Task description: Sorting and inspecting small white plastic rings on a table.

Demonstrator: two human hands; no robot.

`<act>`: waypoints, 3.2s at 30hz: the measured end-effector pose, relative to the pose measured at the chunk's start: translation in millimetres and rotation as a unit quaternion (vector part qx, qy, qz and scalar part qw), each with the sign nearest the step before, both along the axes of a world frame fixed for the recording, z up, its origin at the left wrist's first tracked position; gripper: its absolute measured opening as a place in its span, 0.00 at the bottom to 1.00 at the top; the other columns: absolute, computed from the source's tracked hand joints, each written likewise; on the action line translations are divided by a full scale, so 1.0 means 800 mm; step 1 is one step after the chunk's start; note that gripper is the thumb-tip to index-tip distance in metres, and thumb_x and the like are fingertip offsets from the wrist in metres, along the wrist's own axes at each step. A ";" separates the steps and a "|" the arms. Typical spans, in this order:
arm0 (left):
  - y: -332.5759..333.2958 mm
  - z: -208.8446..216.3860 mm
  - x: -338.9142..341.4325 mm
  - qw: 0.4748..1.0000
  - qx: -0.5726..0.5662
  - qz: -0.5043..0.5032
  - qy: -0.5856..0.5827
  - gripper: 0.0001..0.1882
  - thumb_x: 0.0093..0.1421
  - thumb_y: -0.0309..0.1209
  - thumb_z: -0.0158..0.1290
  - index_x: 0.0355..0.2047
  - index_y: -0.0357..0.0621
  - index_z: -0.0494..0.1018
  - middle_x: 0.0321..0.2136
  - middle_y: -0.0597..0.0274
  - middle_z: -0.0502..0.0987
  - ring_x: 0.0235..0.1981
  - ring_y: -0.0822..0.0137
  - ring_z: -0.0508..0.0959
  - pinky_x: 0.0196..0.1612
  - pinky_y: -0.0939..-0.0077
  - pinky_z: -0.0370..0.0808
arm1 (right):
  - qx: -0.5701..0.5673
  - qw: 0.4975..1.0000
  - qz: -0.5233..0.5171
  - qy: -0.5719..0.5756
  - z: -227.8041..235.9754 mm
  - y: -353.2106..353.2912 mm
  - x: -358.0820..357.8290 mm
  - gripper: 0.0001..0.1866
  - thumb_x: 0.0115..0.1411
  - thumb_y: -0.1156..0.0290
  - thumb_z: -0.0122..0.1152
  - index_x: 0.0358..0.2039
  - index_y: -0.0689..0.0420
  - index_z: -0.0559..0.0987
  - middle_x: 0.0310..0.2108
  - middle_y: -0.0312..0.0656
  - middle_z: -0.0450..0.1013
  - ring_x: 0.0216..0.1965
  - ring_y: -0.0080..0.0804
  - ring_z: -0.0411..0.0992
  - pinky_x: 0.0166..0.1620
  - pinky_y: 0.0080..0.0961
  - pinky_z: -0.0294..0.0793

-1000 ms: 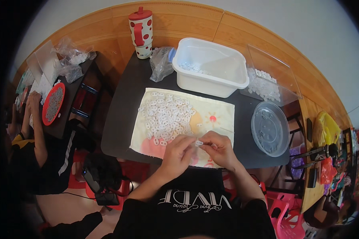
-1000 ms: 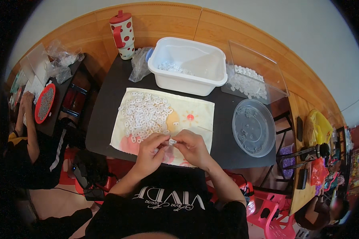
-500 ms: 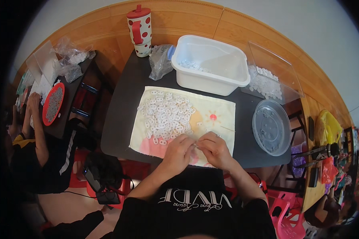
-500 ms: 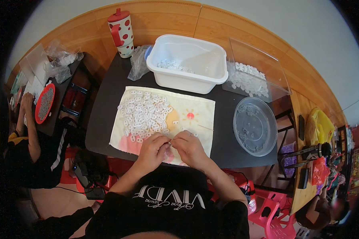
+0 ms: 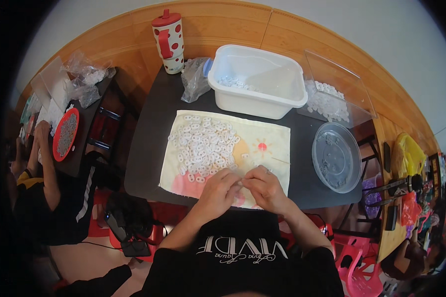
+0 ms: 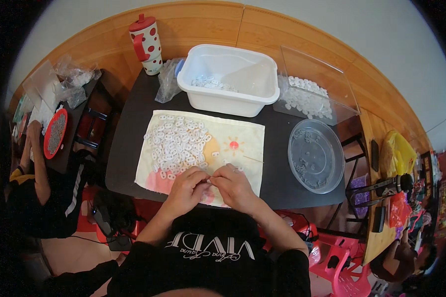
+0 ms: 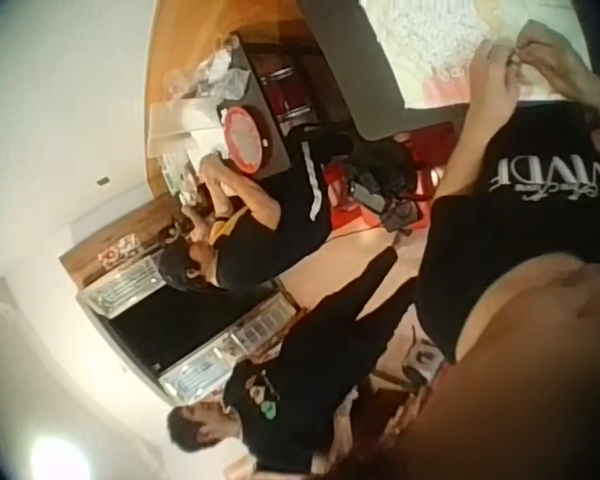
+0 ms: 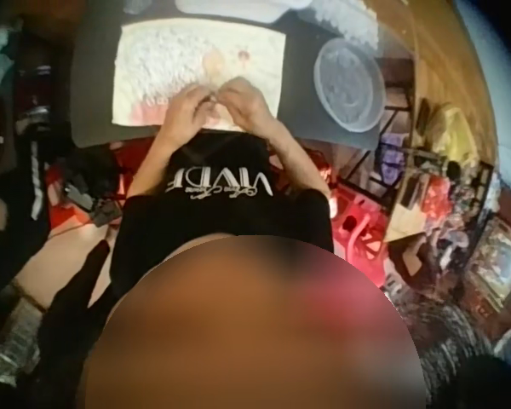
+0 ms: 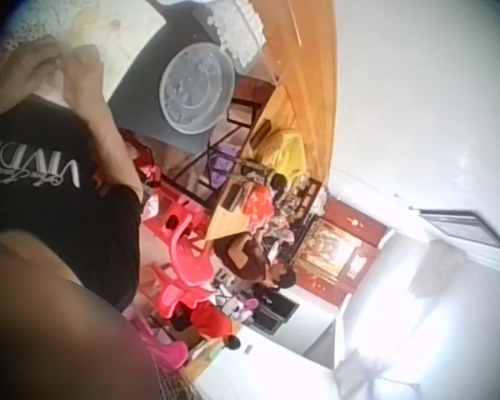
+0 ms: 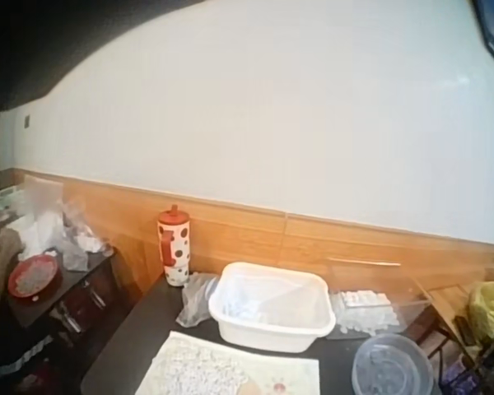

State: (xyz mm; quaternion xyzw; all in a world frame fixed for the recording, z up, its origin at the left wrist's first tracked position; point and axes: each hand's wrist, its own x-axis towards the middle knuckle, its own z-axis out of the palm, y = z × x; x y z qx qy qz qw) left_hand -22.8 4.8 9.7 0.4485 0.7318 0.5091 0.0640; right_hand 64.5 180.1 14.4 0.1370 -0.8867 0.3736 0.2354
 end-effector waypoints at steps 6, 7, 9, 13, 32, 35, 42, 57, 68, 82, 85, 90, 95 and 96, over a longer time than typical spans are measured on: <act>-0.002 -0.005 0.001 1.000 -0.011 -0.005 -0.002 0.06 0.52 0.15 0.55 0.32 0.33 0.75 0.29 0.51 0.73 0.30 0.52 0.76 0.32 0.65 0.73 | 0.063 0.997 0.028 0.025 -0.001 -0.004 0.002 0.11 0.46 0.84 0.58 0.33 0.66 0.78 0.34 0.46 0.70 0.34 0.44 0.68 0.38 0.34 0.70; -0.002 -0.004 0.001 1.000 -0.007 -0.007 0.011 0.08 0.50 0.14 0.54 0.32 0.32 0.75 0.29 0.51 0.73 0.30 0.52 0.76 0.32 0.65 0.73 | 0.065 0.997 0.022 0.025 -0.001 -0.004 0.002 0.11 0.46 0.84 0.58 0.33 0.66 0.78 0.34 0.46 0.70 0.34 0.44 0.68 0.38 0.34 0.70; -0.002 -0.004 0.000 1.000 -0.002 -0.012 0.024 0.09 0.49 0.13 0.54 0.32 0.32 0.75 0.28 0.51 0.73 0.30 0.51 0.76 0.32 0.65 0.73 | 0.092 0.995 0.035 0.021 -0.001 -0.004 0.003 0.11 0.45 0.83 0.57 0.32 0.65 0.78 0.33 0.46 0.69 0.33 0.44 0.67 0.38 0.33 0.69; 0.001 -0.010 0.000 0.997 0.005 -0.016 0.079 0.10 0.42 0.14 0.53 0.28 0.34 0.70 0.26 0.51 0.68 0.31 0.48 0.72 0.32 0.57 0.70 | 0.101 0.994 0.039 0.016 -0.003 -0.003 0.003 0.13 0.43 0.83 0.56 0.32 0.65 0.77 0.33 0.46 0.69 0.34 0.44 0.66 0.39 0.33 0.69; 0.001 -0.005 0.001 0.990 -0.030 -0.018 0.136 0.07 0.41 0.16 0.53 0.22 0.35 0.67 0.27 0.51 0.67 0.31 0.49 0.70 0.32 0.58 0.70 | 0.109 0.992 0.065 0.017 0.000 -0.004 0.000 0.12 0.40 0.82 0.55 0.30 0.64 0.74 0.32 0.47 0.66 0.34 0.45 0.65 0.39 0.34 0.68; 0.002 -0.002 0.002 0.991 -0.032 -0.015 0.131 0.08 0.41 0.14 0.52 0.25 0.33 0.68 0.26 0.50 0.68 0.31 0.47 0.71 0.33 0.58 0.70 | 0.110 0.991 0.070 0.018 -0.005 -0.002 -0.001 0.11 0.40 0.82 0.55 0.29 0.63 0.73 0.31 0.47 0.65 0.33 0.45 0.65 0.39 0.35 0.68; 0.003 -0.004 0.004 0.989 -0.039 -0.009 0.139 0.08 0.41 0.14 0.51 0.24 0.33 0.67 0.26 0.50 0.67 0.31 0.46 0.71 0.33 0.57 0.70 | 0.128 0.988 0.083 0.003 -0.003 -0.003 0.002 0.10 0.39 0.82 0.55 0.27 0.62 0.73 0.30 0.47 0.63 0.33 0.45 0.64 0.40 0.34 0.68; -0.015 -0.015 0.001 0.998 0.033 0.016 0.055 0.15 0.52 0.16 0.57 0.42 0.33 0.77 0.31 0.51 0.75 0.32 0.54 0.77 0.35 0.66 0.74 | 0.153 0.911 -0.266 0.277 0.113 0.102 -0.033 0.09 0.55 0.87 0.59 0.36 0.61 0.78 0.27 0.44 0.72 0.26 0.38 0.71 0.28 0.27 0.68; -0.012 -0.003 -0.002 0.994 0.073 -0.005 0.084 0.11 0.51 0.17 0.58 0.37 0.33 0.78 0.35 0.53 0.78 0.38 0.53 0.75 0.42 0.64 0.73 | 0.065 0.951 -0.285 0.099 0.112 0.169 -0.068 0.03 0.60 0.79 0.59 0.33 0.62 0.80 0.28 0.48 0.75 0.27 0.37 0.73 0.31 0.30 0.71; -0.011 -0.011 -0.001 0.993 0.090 0.030 0.069 0.10 0.51 0.16 0.59 0.36 0.33 0.78 0.34 0.53 0.77 0.36 0.53 0.76 0.38 0.66 0.74 | 0.159 0.980 -0.073 -0.091 0.017 0.033 -0.067 0.04 0.51 0.77 0.64 0.29 0.59 0.78 0.31 0.46 0.69 0.36 0.47 0.69 0.40 0.39 0.69; -0.013 -0.012 -0.001 0.991 0.099 0.041 0.075 0.11 0.51 0.16 0.59 0.37 0.33 0.78 0.34 0.53 0.78 0.34 0.54 0.76 0.37 0.67 0.74 | 0.143 0.985 -0.072 -0.068 0.018 0.034 -0.057 0.04 0.52 0.77 0.64 0.27 0.58 0.76 0.30 0.46 0.69 0.34 0.48 0.69 0.37 0.39 0.69; -0.012 -0.004 0.004 0.989 0.126 0.075 0.009 0.11 0.53 0.15 0.57 0.38 0.32 0.77 0.33 0.52 0.77 0.31 0.59 0.77 0.33 0.72 0.74 | 0.081 0.993 -0.054 0.060 0.028 0.000 -0.021 0.04 0.49 0.77 0.61 0.26 0.60 0.75 0.29 0.46 0.68 0.30 0.47 0.69 0.32 0.37 0.69; 0.000 0.012 -0.006 0.989 0.058 0.113 0.070 0.11 0.55 0.16 0.55 0.40 0.32 0.77 0.31 0.52 0.76 0.29 0.61 0.77 0.32 0.74 0.73 | 0.270 0.953 -0.132 0.039 0.027 -0.008 0.001 0.07 0.43 0.73 0.56 0.26 0.58 0.72 0.29 0.44 0.67 0.30 0.40 0.68 0.32 0.34 0.67; 0.000 0.011 -0.005 0.989 0.044 0.121 0.070 0.12 0.54 0.18 0.56 0.40 0.34 0.77 0.31 0.49 0.75 0.33 0.52 0.76 0.35 0.64 0.73 | 0.283 0.951 -0.122 0.023 0.022 -0.007 0.000 0.08 0.43 0.73 0.56 0.27 0.58 0.73 0.29 0.43 0.67 0.31 0.40 0.68 0.33 0.34 0.67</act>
